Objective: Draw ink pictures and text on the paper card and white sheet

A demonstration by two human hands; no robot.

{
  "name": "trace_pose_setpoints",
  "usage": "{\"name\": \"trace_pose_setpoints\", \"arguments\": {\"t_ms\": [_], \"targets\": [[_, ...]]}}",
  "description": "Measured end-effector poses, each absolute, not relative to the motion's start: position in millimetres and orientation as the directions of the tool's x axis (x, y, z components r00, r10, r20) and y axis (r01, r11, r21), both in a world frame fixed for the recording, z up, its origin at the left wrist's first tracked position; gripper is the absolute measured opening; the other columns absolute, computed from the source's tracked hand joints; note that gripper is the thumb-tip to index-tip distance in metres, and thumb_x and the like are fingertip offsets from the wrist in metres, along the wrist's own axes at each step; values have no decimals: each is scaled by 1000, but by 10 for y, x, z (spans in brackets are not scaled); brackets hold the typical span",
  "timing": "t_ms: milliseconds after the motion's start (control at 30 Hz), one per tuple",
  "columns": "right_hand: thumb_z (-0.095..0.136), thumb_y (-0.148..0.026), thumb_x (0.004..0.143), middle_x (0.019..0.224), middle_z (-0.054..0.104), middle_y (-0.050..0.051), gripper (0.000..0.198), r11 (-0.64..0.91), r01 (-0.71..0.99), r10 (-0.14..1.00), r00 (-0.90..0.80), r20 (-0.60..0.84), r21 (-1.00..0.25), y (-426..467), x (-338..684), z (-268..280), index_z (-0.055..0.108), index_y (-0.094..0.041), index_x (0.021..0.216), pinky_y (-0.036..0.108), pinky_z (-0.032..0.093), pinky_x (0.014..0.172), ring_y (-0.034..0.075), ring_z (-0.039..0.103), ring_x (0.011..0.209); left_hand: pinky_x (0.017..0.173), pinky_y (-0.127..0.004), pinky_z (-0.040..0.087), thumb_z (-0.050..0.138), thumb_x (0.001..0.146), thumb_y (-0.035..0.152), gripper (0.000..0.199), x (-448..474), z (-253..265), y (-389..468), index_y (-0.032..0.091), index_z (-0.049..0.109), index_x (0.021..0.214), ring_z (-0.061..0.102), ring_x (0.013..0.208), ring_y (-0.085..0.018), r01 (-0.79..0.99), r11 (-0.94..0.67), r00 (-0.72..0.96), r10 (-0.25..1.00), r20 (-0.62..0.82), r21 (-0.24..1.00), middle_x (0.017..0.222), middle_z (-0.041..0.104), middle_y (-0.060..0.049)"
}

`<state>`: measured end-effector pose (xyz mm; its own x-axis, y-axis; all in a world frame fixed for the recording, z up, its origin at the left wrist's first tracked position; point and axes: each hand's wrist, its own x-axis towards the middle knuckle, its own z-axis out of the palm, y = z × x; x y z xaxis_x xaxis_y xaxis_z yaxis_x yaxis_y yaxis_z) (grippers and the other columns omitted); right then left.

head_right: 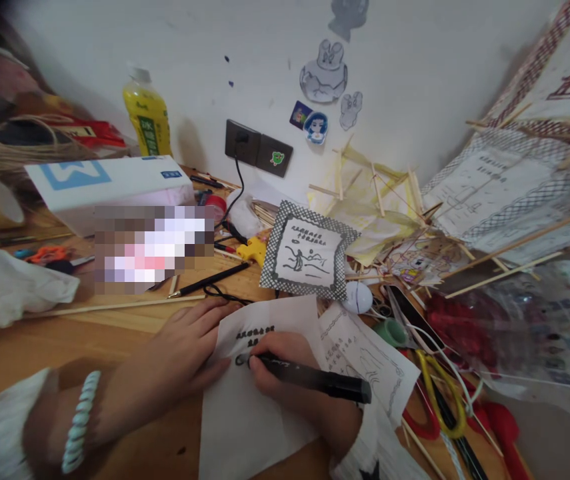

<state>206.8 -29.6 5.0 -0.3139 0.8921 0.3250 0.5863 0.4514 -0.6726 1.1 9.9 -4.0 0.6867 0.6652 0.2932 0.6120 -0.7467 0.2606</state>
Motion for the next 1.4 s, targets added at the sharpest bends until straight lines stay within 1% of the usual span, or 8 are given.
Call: {"name": "trace_pose_setpoints", "arguments": {"t_ms": [200, 267, 367, 467, 633, 867, 1167, 1400], "targets": [[53, -21, 84, 73, 66, -1, 14, 425, 305, 880, 79, 468, -852, -228, 2174, -62, 61, -24, 96, 24, 46, 52, 13, 57, 55, 94, -52, 45, 56, 79, 14, 37, -4, -86, 117, 9, 58, 116, 51, 114, -34, 586, -773, 690, 634, 349, 244, 122, 60, -16], [58, -20, 82, 80, 65, 1, 19, 449, 295, 844, 172, 509, -843, -181, 2207, -71, 60, -24, 101, 25, 48, 57, 14, 59, 61, 94, -51, 45, 51, 80, 12, 37, -16, -95, 119, 11, 56, 117, 52, 113, -32, 577, -775, 683, 632, 366, 259, 120, 61, -15], [64, -16, 76, 80, 64, 1, 17, 412, 344, 832, 234, 502, -844, -150, 2231, -62, 63, -23, 92, 25, 48, 62, 15, 60, 69, 93, -51, 45, 43, 82, 9, 40, -32, -91, 120, 10, 53, 120, 52, 112, -31, 567, -776, 674, 629, 386, 275, 118, 61, -16], [63, -19, 75, 67, 60, -2, 4, 355, 334, 899, 134, 417, -873, -175, 2191, -30, 60, -22, 76, 23, 46, 55, 13, 57, 60, 94, -50, 45, 41, 82, 8, 41, -37, -72, 122, 10, 52, 121, 52, 114, -30, 567, -769, 681, 639, 358, 295, 121, 59, -16], [61, -22, 70, 59, 58, -3, 7, 239, 330, 971, -95, 220, -913, -211, 2039, 37, 55, -22, 73, 20, 40, 45, 11, 54, 49, 97, -55, 42, 59, 83, 25, 47, -24, -66, 109, 7, 50, 126, 48, 118, -35, 601, -752, 693, 659, 292, 269, 126, 56, -19], [60, -25, 71, 54, 60, -2, 11, 361, 611, 932, -198, 305, -705, -168, 2050, -50, 56, -21, 61, 21, 39, 46, 12, 53, 49, 98, -55, 41, 64, 81, 25, 51, -11, -59, 85, 6, 51, 127, 47, 120, -36, 619, -745, 696, 667, 265, 250, 127, 57, -19], [62, -25, 74, 57, 65, -2, 9, 411, 670, 911, -273, 310, -618, -168, 2055, -51, 60, -22, 65, 21, 43, 48, 12, 57, 51, 98, -53, 41, 63, 80, 26, 49, 1, -68, 81, 8, 54, 125, 48, 120, -35, 624, -745, 697, 667, 263, 235, 128, 56, -18], [61, -24, 74, 55, 61, -2, 10, 495, 609, 868, -326, 374, -620, -132, 2089, -106, 60, -21, 65, 20, 40, 46, 11, 54, 48, 96, -52, 41, 63, 80, 28, 49, -9, -77, 79, 8, 53, 124, 49, 118, -36, 619, -760, 698, 648, 304, 197, 126, 58, -19]]}}
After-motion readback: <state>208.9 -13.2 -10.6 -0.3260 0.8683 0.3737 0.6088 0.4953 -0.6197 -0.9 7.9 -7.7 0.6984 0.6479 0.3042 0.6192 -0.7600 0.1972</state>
